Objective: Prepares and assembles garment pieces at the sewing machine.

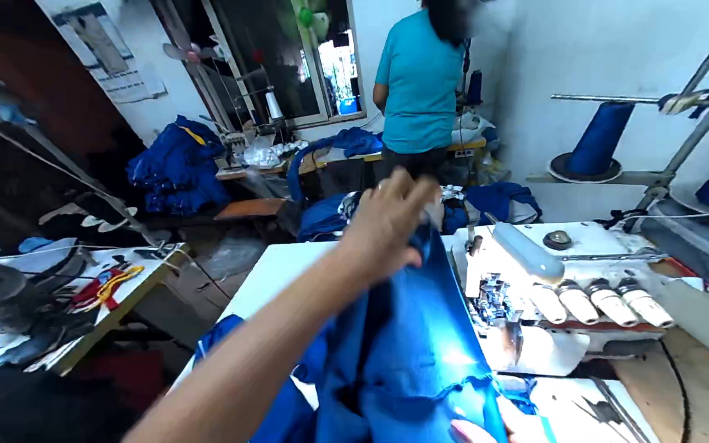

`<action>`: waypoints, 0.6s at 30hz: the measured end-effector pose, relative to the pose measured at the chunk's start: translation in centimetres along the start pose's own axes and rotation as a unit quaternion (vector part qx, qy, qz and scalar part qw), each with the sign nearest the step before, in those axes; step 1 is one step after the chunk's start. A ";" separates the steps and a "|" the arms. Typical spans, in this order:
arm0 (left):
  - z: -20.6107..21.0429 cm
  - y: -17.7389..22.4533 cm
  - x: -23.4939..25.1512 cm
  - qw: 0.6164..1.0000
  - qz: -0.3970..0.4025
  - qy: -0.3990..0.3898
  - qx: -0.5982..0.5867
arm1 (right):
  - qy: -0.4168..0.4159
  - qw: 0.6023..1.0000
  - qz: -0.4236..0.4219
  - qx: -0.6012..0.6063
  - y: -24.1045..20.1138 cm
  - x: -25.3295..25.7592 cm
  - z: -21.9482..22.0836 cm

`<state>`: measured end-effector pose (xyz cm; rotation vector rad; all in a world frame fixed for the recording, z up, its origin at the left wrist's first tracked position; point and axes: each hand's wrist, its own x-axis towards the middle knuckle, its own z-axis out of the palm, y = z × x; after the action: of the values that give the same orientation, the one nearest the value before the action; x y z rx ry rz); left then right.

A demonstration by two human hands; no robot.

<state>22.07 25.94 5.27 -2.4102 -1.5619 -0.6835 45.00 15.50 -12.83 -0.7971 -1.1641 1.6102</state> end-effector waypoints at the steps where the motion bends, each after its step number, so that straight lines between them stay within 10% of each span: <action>1: 3.6 1.2 -1.5 1.000 -0.027 -0.004 0.006 | 0.038 0.998 0.039 0.014 1.3 0.5 -0.7; 7: 17.2 6.9 -12.7 0.981 -0.133 0.061 -0.130 | 0.028 0.996 0.041 -0.072 3.7 1.6 -4.0; 18: 16.1 8.1 -12.7 0.979 -0.083 0.132 -0.132 | 0.131 0.975 -0.111 -0.138 3.8 3.3 -3.0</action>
<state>29.50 18.55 -14.12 -2.2554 -1.6588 -1.2601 45.40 19.22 -17.33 -0.9854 -1.2495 1.1366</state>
